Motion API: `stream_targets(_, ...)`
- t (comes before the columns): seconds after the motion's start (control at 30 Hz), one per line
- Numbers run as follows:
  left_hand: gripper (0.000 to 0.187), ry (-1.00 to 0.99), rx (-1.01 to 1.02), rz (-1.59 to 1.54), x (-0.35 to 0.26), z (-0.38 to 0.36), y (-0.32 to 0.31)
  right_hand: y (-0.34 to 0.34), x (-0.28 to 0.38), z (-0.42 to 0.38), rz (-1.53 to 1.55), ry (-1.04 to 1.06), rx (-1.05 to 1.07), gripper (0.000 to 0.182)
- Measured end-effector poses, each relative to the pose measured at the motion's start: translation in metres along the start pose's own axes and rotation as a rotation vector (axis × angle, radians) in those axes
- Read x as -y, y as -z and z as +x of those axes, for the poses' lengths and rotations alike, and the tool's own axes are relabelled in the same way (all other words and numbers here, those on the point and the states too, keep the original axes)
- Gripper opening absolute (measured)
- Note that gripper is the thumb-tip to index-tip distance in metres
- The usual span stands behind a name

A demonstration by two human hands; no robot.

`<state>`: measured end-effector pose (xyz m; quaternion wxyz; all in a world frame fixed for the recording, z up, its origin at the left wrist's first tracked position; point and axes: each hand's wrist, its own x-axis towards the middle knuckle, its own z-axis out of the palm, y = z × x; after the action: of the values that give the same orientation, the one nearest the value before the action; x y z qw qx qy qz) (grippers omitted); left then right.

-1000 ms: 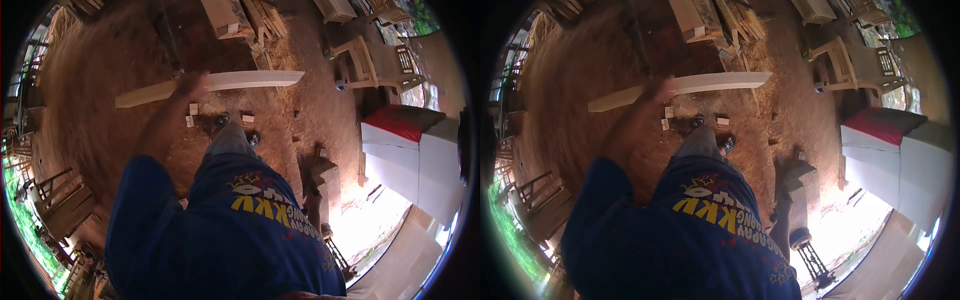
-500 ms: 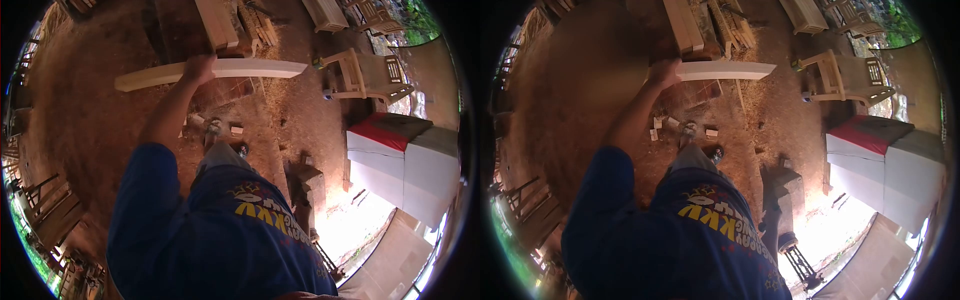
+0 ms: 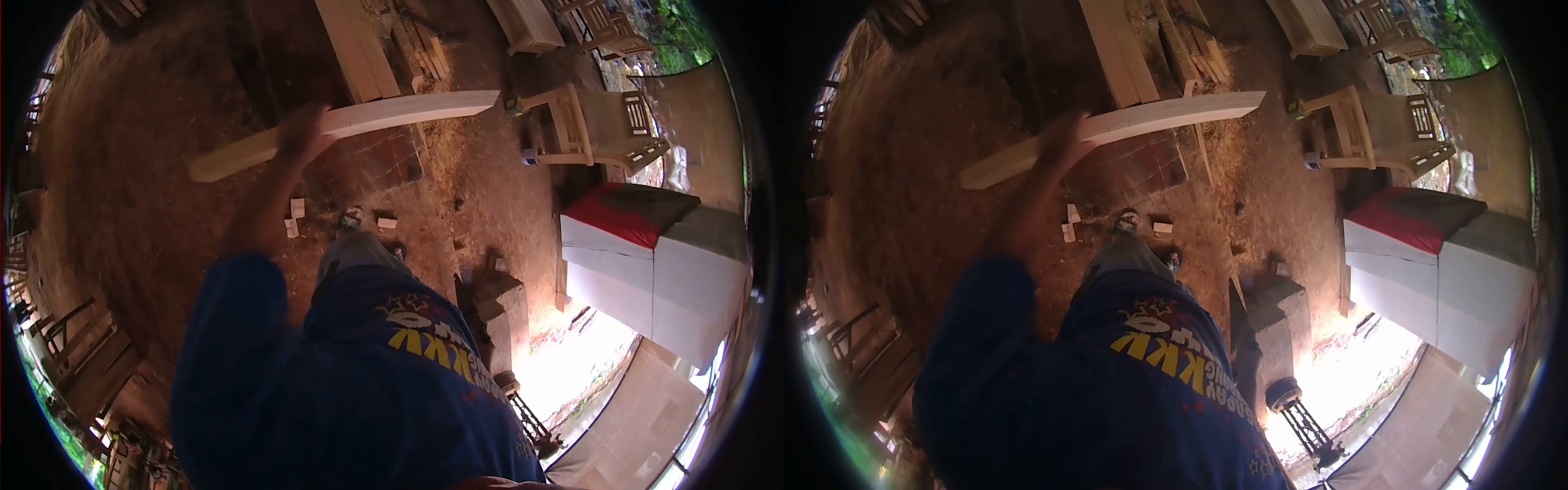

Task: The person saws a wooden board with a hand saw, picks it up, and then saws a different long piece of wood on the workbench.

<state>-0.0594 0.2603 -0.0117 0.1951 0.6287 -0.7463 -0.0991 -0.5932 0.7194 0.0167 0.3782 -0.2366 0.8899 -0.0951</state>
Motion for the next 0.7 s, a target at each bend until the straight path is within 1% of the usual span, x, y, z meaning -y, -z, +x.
stream_targets(0.03, 0.062, 0.012, -0.011, 0.005, 0.026, -0.015, 0.004, -0.001, 0.003, 0.002, 0.001, 0.006, 0.001, 0.031)
stream_targets(0.07, 0.065, 0.083, 0.011, -0.038, 0.069, -0.035, -0.010, -0.001, 0.015, 0.000, 0.011, 0.010, -0.003, 0.032)
stream_targets(0.1, 0.068, 0.151, 0.035, -0.082, 0.099, -0.047, -0.023, -0.002, 0.021, 0.000, 0.017, 0.012, -0.002, 0.032)
stream_targets(0.2, 0.070, 0.226, 0.178, -0.039, 0.086, -0.044, 0.020, -0.005, 0.033, 0.001, 0.012, 0.031, -0.005, 0.033)
stream_targets(0.3, 0.066, 0.180, 0.067, -0.046, 0.095, -0.038, 0.012, -0.006, 0.052, 0.002, 0.002, 0.056, -0.012, 0.035)
stream_targets(0.4, 0.060, 0.225, 0.148, -0.022, 0.101, -0.032, 0.004, 0.004, 0.060, 0.014, -0.105, 0.006, 0.022, 0.035)
stream_targets(0.43, 0.059, 0.214, 0.154, 0.011, 0.094, -0.034, 0.011, 0.006, 0.065, 0.018, -0.130, 0.000, 0.021, 0.036)
stream_targets(0.47, 0.057, 0.205, 0.161, 0.043, 0.079, -0.031, 0.025, 0.007, 0.076, 0.019, -0.154, -0.007, 0.021, 0.038)
stream_targets(0.5, 0.056, 0.196, 0.166, 0.075, 0.065, -0.026, 0.036, 0.011, 0.108, 0.006, -0.169, -0.013, 0.008, 0.041)
stream_targets(0.57, 0.068, 0.240, 0.292, 0.097, 0.042, -0.014, 0.038, 0.014, 0.108, 0.025, -0.155, -0.036, -0.022, 0.036)
stream_targets(0.63, 0.062, 0.179, 0.279, 0.072, 0.025, -0.002, 0.040, 0.032, 0.023, 0.120, 0.028, 0.111, -0.015, 0.031)
stream_targets(0.67, 0.061, 0.156, 0.239, 0.055, 0.023, 0.002, 0.040, 0.039, -0.017, 0.164, 0.118, 0.183, -0.001, 0.030)
stream_targets(0.7, 0.059, 0.130, 0.200, 0.039, 0.022, 0.004, 0.038, 0.043, 0.041, 0.131, 0.112, 0.140, -0.123, 0.027)
